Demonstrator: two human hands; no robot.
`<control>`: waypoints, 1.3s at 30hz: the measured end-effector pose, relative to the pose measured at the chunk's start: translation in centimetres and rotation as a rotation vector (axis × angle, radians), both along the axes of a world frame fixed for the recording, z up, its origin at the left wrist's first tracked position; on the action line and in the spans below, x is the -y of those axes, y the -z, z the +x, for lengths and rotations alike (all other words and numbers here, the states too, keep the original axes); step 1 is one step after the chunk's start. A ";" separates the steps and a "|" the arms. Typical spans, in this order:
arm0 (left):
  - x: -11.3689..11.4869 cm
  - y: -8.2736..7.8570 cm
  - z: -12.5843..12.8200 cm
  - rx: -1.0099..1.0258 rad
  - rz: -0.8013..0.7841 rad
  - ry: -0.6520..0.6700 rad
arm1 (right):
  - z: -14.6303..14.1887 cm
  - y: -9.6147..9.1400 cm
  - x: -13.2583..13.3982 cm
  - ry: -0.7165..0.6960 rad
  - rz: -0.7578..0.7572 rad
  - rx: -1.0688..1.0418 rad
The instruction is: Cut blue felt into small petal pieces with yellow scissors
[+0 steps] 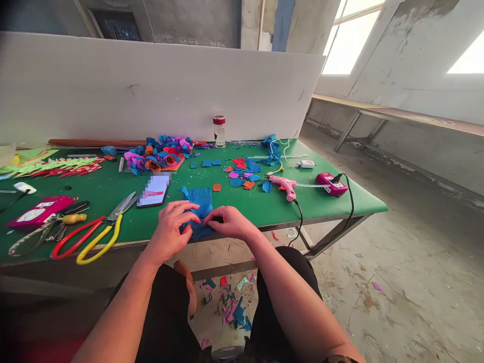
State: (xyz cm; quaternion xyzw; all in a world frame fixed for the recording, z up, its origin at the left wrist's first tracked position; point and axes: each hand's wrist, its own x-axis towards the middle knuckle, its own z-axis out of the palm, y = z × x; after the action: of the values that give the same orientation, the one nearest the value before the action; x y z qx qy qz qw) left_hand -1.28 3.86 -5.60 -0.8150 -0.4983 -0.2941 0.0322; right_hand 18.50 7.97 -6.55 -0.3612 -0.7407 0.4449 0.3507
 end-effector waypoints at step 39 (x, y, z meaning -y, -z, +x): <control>-2.5 -0.6 -0.7 -0.058 -0.094 0.213 | 2.3 -0.1 0.3 0.026 0.371 0.191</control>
State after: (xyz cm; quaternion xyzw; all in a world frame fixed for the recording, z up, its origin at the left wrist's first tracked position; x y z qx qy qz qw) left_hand -1.97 6.38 -5.04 -0.8720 -0.4210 -0.2487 -0.0232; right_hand 20.82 7.62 -6.44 -0.3407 -0.8350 0.2601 0.3450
